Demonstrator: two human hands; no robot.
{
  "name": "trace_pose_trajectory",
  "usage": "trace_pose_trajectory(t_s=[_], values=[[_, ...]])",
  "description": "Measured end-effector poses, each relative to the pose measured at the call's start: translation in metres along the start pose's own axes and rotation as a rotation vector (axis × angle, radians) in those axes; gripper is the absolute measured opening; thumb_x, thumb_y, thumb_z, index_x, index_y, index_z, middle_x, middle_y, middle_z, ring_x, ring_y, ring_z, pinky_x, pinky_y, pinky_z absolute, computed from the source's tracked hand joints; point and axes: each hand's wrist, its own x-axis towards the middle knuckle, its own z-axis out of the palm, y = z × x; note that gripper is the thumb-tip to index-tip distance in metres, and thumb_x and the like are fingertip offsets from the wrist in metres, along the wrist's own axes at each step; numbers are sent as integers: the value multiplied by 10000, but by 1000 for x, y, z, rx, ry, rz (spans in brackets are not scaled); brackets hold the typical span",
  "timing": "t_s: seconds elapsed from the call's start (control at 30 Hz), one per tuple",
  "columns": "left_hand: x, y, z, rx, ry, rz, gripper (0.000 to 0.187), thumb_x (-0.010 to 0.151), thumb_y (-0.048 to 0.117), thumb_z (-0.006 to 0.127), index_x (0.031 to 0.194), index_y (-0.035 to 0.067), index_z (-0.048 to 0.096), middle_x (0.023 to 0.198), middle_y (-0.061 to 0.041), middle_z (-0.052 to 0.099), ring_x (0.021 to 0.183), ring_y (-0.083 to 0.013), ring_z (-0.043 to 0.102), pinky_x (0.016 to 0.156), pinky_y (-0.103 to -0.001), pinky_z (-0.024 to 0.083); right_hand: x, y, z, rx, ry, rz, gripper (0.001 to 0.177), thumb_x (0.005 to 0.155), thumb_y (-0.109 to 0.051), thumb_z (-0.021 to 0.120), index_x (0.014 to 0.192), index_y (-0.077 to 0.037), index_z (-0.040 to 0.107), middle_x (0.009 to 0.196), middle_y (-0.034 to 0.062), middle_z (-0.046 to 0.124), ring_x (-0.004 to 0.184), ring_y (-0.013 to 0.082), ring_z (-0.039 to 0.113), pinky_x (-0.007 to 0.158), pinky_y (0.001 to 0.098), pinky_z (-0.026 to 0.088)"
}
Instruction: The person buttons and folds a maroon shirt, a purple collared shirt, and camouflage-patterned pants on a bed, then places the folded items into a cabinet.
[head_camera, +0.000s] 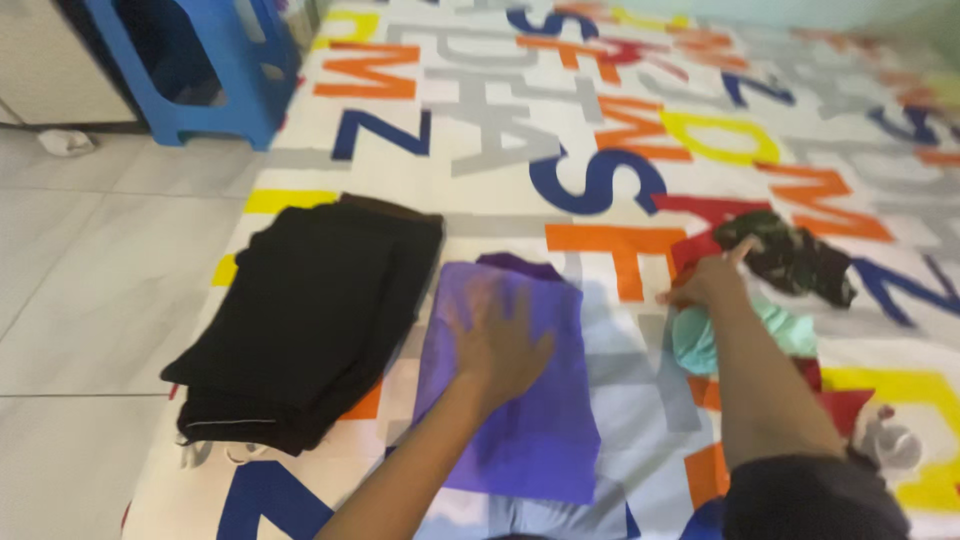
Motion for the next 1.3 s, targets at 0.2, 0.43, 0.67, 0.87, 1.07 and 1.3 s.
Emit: trace_pose_trajectory(t_s=[0.2, 0.43, 0.67, 0.87, 1.07, 1.3], values=[[30, 16, 58, 66, 113, 205, 815, 928, 512, 603, 1634, 198, 342, 1743, -90, 178, 1603, -342, 86, 1159, -813, -36, 12, 21, -17, -53, -80, 59, 1171, 571, -1044, 639, 1069, -14, 893, 1104, 191, 824, 1377, 330, 644, 1090, 851, -233], [41, 11, 71, 132, 90, 206, 882, 906, 526, 611, 1675, 204, 323, 1791, -94, 143, 1599, -332, 64, 1129, -821, -18, 31, 37, -5, 255, -25, -10, 1282, 361, -890, 920, 1246, 20, 735, 1438, 279, 594, 1534, 404, 301, 1211, 602, 160], [44, 9, 74, 147, 58, 179, 866, 927, 582, 550, 1668, 229, 272, 1766, -74, 82, 1622, -331, 13, 1136, -834, -46, -17, 9, -20, 190, -1, 107, 968, 510, -791, 860, 1131, -50, 832, 1380, 161, 731, 1597, 363, 374, 1165, 519, 497], [75, -9, 73, 25, -295, 122, 887, 981, 735, 391, 1692, 245, 186, 1789, -126, -71, 1640, -369, -103, 1147, -827, -125, -115, -55, -62, 649, 942, -124, 571, 808, -314, 880, 1261, 15, 765, 1432, 291, 632, 1282, 439, 625, 1089, 481, 509], [53, -9, 40, -856, -260, 188, 806, 1015, 672, 377, 1675, 227, 255, 1737, -146, 57, 1593, -354, 35, 1154, -747, -40, -344, -154, -144, 889, 809, -619, 463, 778, -172, 893, 1219, -99, 775, 1266, 144, 750, 1142, 363, 711, 998, 443, 532], [-54, -10, -64, -1551, -81, 376, 776, 1006, 581, 484, 1652, 189, 310, 1627, -143, 247, 1484, -304, 226, 1103, -641, 118, -436, -205, -138, 1203, 408, -816, 175, 834, -138, 916, 936, -75, 789, 1080, 136, 787, 1018, 314, 740, 924, 399, 578]])
